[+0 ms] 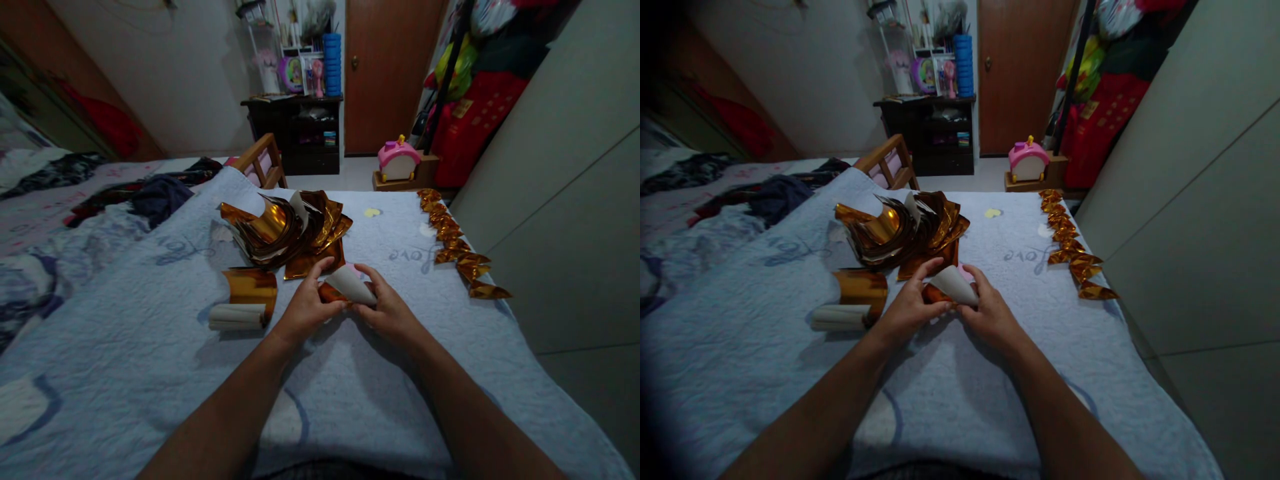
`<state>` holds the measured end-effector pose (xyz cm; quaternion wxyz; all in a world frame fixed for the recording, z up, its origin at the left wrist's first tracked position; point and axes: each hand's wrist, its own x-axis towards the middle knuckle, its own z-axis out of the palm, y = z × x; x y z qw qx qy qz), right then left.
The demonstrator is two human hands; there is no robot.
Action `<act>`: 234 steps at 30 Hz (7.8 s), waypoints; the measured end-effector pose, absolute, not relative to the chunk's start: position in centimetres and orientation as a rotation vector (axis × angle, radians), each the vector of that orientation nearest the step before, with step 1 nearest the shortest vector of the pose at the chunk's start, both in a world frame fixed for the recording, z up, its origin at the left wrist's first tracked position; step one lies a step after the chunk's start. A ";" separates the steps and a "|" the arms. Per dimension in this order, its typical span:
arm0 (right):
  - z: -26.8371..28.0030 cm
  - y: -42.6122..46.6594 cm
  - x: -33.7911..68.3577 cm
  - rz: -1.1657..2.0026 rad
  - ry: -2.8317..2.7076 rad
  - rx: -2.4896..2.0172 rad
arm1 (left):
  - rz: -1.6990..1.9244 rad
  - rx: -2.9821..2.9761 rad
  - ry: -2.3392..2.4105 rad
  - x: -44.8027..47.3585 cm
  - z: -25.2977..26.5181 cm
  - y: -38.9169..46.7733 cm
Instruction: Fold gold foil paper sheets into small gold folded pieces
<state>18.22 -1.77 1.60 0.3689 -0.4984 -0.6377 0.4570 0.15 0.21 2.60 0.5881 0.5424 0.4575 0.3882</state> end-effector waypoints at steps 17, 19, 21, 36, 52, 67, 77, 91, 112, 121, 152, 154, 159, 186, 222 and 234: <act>1.7 -1.7 17.4 1.366 -1.168 -1.074 | 0.969 1.041 0.764 1.1 1.7 -0.1; 1.9 -1.7 17.4 1.356 -1.193 -1.035 | 0.984 1.029 0.762 1.1 1.7 -0.1; 1.9 -1.7 17.5 1.336 -1.216 -1.023 | 1.003 1.020 0.778 1.1 1.7 0.0; 1.6 -1.6 17.5 1.315 -1.252 -1.085 | 1.022 1.035 0.841 1.2 1.9 -0.1; 1.4 -1.5 17.4 1.353 -1.238 -1.006 | 1.058 1.092 0.855 1.1 1.9 -0.3; 1.6 -1.0 18.6 1.329 -1.129 -1.023 | 1.040 1.069 0.825 1.1 2.1 -0.2; 1.6 -1.2 18.9 1.308 -1.135 -1.042 | 0.965 1.085 0.820 1.1 1.9 -0.3; 1.0 -1.3 18.3 1.261 -1.167 -1.134 | 0.949 1.133 0.844 1.2 1.5 -0.1; 1.1 -1.6 17.7 1.402 -0.983 -1.154 | 0.950 1.077 0.826 2.0 1.5 -1.1; 2.1 -1.2 19.0 1.406 -1.012 -1.196 | 0.962 1.126 0.794 1.7 1.5 -1.1; 0.3 0.2 20.1 1.070 -1.542 -1.402 | 0.751 1.570 1.080 0.4 1.2 -0.3; -0.1 0.1 19.8 0.942 -1.645 -1.464 | 0.674 1.785 1.194 0.4 1.2 -0.4; -1.0 0.2 19.3 0.531 -1.941 -1.562 | 0.521 2.159 1.349 0.6 0.7 -0.6; -1.6 0.5 19.5 0.428 -2.008 -1.436 | 0.488 2.536 1.247 -0.2 -0.6 0.7; -1.3 -0.1 19.9 0.442 -2.168 -1.307 | 0.422 2.652 1.255 0.0 -0.8 0.6; -1.3 -0.1 20.1 0.425 -2.206 -1.296 | 0.390 2.604 1.288 -0.1 -1.1 0.6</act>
